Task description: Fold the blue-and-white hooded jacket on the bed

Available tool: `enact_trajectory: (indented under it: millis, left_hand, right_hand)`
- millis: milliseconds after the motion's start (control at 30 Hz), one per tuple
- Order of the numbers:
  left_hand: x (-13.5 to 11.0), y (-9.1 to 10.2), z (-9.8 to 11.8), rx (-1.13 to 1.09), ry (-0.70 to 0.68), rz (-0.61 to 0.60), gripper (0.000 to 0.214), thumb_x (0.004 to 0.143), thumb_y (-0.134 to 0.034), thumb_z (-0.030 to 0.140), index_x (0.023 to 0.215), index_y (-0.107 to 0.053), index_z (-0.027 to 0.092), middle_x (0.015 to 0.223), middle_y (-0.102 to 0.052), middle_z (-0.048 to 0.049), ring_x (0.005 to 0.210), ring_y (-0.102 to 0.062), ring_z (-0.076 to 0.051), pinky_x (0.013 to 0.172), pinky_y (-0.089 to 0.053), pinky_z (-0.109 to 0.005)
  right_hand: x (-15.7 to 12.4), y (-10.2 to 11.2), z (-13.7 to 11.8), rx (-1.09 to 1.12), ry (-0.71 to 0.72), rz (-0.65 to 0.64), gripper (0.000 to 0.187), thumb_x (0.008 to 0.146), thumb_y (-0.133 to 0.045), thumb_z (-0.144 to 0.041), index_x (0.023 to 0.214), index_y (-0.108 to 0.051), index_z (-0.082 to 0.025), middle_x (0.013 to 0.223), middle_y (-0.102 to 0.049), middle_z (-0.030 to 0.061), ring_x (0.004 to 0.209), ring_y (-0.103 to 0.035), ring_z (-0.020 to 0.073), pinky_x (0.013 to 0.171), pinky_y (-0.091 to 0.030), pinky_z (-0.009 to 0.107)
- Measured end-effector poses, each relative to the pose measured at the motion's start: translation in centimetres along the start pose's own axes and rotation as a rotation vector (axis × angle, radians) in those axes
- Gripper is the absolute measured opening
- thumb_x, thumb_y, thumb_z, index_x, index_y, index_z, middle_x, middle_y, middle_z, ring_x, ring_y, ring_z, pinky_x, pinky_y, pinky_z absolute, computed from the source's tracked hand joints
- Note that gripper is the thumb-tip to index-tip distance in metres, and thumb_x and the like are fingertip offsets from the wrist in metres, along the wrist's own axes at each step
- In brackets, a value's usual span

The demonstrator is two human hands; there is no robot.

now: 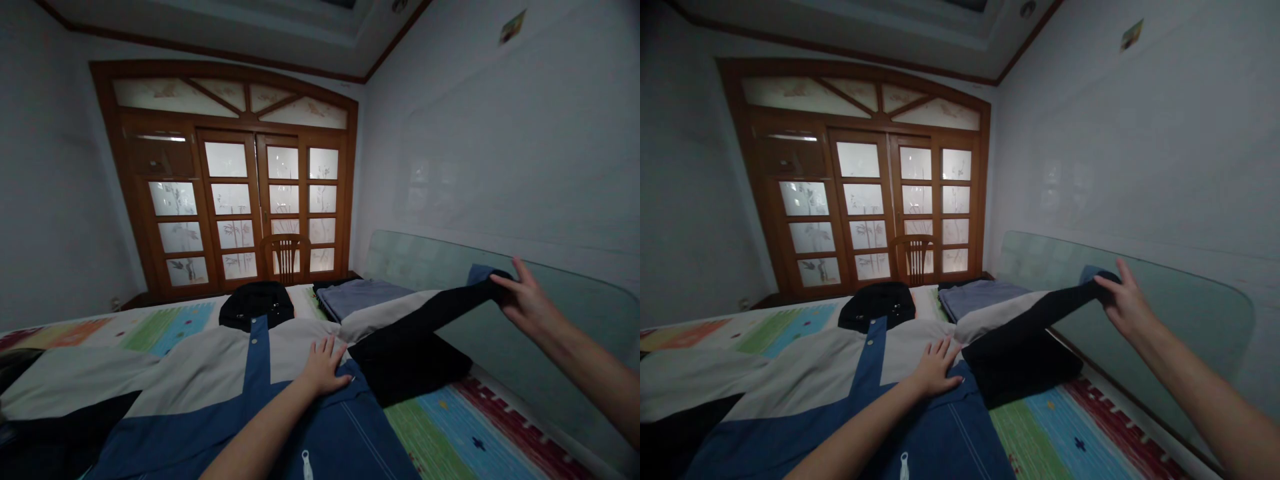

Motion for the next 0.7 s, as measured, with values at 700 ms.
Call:
enact_trajectory:
  millis: [700]
  left_hand:
    - [-26.4,10.2,-16.4,-0.155,0.422,0.143,0.037,0.07,-0.045,0.033,0.105,-0.054,0.024,0.116,-0.054,-0.0062,0.106,-0.048,-0.024,0.093,-0.035,-0.042]
  right_hand:
    - [-46.2,-39.2,-8.3,-0.335,0.902,-1.439,0.037,0.08,-0.038,-0.017,0.114,-0.051,-0.024,0.094,-0.065,0.0068,0.086,-0.058,0.0217,0.083,-0.037,0.04]
Point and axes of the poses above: each hand's wrist, its own x-axis towards the middle knuckle, its own y-axis out of the back of the hand, z = x × y, the point moved 10 cm from there along x, towards the middle knuckle
